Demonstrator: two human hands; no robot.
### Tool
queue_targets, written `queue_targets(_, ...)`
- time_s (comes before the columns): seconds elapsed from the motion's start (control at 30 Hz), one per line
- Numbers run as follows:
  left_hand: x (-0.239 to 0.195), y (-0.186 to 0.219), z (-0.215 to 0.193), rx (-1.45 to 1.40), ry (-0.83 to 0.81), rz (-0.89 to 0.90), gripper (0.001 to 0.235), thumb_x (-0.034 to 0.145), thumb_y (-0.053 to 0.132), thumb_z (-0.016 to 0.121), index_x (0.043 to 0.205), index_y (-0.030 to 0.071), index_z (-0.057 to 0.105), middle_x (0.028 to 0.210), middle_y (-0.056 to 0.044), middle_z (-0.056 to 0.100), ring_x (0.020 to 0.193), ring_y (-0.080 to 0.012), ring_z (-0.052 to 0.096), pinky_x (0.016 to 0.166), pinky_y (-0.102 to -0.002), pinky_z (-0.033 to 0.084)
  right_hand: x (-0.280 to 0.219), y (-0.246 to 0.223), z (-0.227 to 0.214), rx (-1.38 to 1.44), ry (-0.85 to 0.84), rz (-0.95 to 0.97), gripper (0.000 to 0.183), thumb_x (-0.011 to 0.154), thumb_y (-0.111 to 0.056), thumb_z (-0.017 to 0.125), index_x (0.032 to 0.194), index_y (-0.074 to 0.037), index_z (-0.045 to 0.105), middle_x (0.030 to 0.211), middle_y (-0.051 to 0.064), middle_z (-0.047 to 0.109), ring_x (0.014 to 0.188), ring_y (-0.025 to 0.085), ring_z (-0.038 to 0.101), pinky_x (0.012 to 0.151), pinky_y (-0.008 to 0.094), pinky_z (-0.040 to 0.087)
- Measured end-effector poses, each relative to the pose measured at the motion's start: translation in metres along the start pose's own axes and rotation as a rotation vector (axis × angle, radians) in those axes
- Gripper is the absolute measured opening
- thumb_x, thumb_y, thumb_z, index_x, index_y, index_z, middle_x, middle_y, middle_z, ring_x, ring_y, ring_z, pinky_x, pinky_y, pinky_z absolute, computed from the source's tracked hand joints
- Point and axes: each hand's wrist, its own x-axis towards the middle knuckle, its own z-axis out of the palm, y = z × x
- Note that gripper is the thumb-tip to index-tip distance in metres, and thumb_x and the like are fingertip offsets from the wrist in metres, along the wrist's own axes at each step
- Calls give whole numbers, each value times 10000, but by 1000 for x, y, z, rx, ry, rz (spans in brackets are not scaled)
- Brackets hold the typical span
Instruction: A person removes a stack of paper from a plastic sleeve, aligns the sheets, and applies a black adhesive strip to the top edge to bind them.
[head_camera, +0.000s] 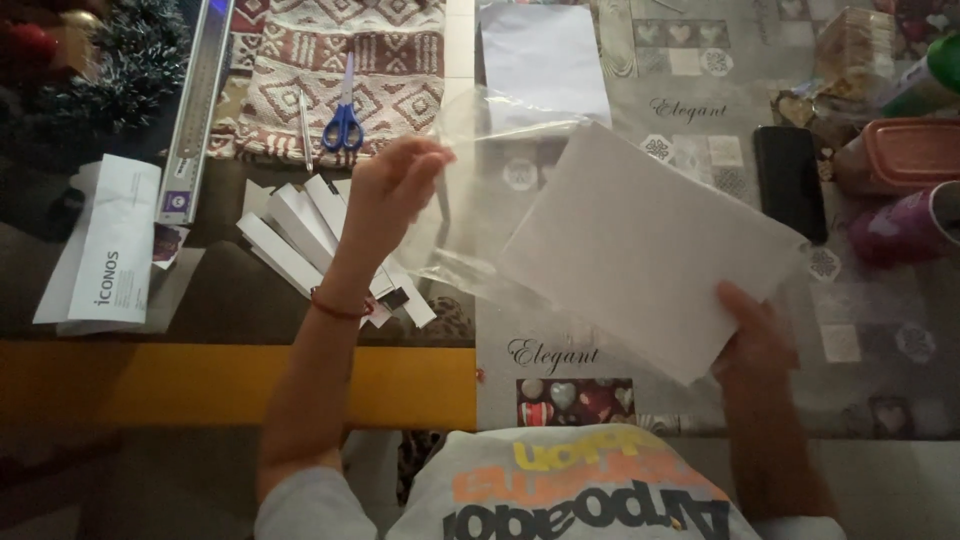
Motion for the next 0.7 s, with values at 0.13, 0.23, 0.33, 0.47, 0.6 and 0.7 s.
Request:
queue_targets(0.13, -19, -10, 19, -493, 17, -146, 911, 1017, 885, 456, 1607, 192, 425, 1530, -184, 572, 1381, -345, 592, 1127, -597, 520, 87, 103, -58, -388, 12, -427, 531, 1004, -294, 646, 1531, -229, 627, 1290, 20, 705, 1125, 269, 725, 978, 402, 596)
queue_targets(0.23, -30, -1, 44, -830, 2, -183, 1122, 915, 968, 404, 1737, 218, 257, 1740, -164, 401, 1518, -357, 507, 1211, -629, 492, 106, 155, -69, -989, 41, -1046, 431, 1156, -353, 530, 1548, -312, 704, 1261, 23, 694, 1116, 314, 706, 1073, 429, 550)
queue_targets(0.33, -33, 41, 75, -949, 25, -312, 1059, 949, 856, 560, 1722, 202, 252, 1456, -29, 497, 1367, -237, 561, 1274, -640, 446, 82, 162, -46, -1488, 350, -983, 639, 955, -267, 708, 1593, -220, 692, 1034, 118, 562, 674, 268, 592, 707, 515, 512)
queue_targets(0.47, -24, 66, 89, -820, 296, -366, 463, 1120, 510, 559, 1365, 122, 624, 975, 21, 615, 883, -95, 661, 900, -324, 601, 44, 98, 40, -457, -180, -361, 604, 783, -236, 900, 1274, -146, 561, 904, 35, 450, 738, 235, 657, 826, 397, 524)
queue_targets(0.6, -21, 94, 106, -796, 618, -294, 338, 1080, 416, 674, 1266, 136, 646, 992, -25, 618, 897, -143, 658, 887, -366, 566, 67, 160, 17, -435, -198, -451, 357, 933, -326, 871, 1058, -106, 619, 1062, 64, 566, 975, 251, 659, 889, 467, 521)
queue_targets(0.7, -17, 106, 107, -794, 615, -260, 387, 1068, 500, 660, 1214, 141, 672, 951, -46, 623, 865, -176, 686, 884, -361, 591, 121, 275, -43, -1077, -348, -1527, 325, 1003, -261, 760, 1272, -79, 768, 1395, 140, 709, 1309, 282, 683, 1085, 436, 510)
